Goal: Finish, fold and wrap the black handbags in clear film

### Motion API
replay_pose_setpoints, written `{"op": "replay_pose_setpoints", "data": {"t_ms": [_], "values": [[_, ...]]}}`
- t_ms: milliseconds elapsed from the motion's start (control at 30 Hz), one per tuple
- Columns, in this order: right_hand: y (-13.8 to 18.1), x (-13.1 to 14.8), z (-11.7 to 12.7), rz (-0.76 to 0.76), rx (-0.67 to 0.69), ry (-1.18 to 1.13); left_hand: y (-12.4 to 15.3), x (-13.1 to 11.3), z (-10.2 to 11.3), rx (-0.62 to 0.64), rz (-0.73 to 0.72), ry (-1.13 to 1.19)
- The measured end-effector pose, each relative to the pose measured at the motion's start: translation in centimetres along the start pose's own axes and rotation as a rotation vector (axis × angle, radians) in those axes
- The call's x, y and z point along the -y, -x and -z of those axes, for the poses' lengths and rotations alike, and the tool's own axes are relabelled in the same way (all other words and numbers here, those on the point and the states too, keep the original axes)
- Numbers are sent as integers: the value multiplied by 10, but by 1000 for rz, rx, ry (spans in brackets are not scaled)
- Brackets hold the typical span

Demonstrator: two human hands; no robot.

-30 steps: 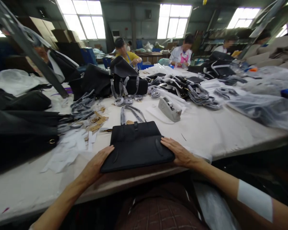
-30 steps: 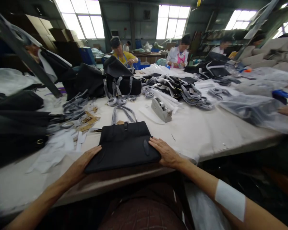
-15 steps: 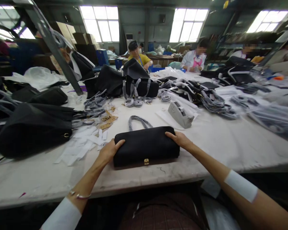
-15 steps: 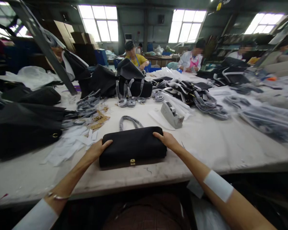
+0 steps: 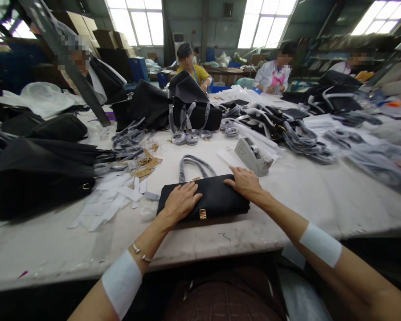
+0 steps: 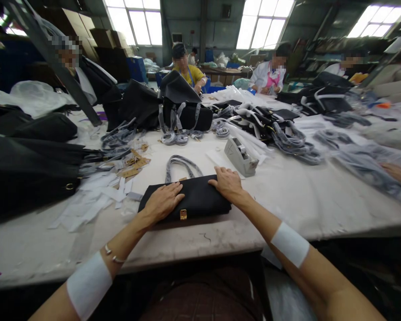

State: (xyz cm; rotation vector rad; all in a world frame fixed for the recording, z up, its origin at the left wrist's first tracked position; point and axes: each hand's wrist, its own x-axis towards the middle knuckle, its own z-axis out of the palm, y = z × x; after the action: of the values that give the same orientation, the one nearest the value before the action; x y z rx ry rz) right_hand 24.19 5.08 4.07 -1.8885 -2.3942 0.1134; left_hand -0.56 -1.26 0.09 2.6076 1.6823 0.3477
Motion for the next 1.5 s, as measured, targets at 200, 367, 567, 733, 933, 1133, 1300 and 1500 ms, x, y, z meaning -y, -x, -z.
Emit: {"op": "replay_pose_setpoints", "data": {"t_ms": [200,367,567,733,933,1133,1300,1500], "values": [[13,37,-22,413,-8,-128,-10,9,3,9,-82,6],[3,29,-43,339,220,-193,10,-1,25,-158,-43,-17],[-13,21,-39,309,325,-262,58,-3,26,-314,47,-169],[-17,28,-44,254,304,-207,30,15,2,-310,172,-121],[-17,34,-39,215,307,-171,7,22,-4,-258,243,-108],[-15,35,-34,232,265,-184,1,14,2,-198,213,-140],[2,40,-31,453,80,-211,-5,14,0,-177,219,-110],[36,46,-35,532,86,-24,-10,13,0,-123,223,-113]]}}
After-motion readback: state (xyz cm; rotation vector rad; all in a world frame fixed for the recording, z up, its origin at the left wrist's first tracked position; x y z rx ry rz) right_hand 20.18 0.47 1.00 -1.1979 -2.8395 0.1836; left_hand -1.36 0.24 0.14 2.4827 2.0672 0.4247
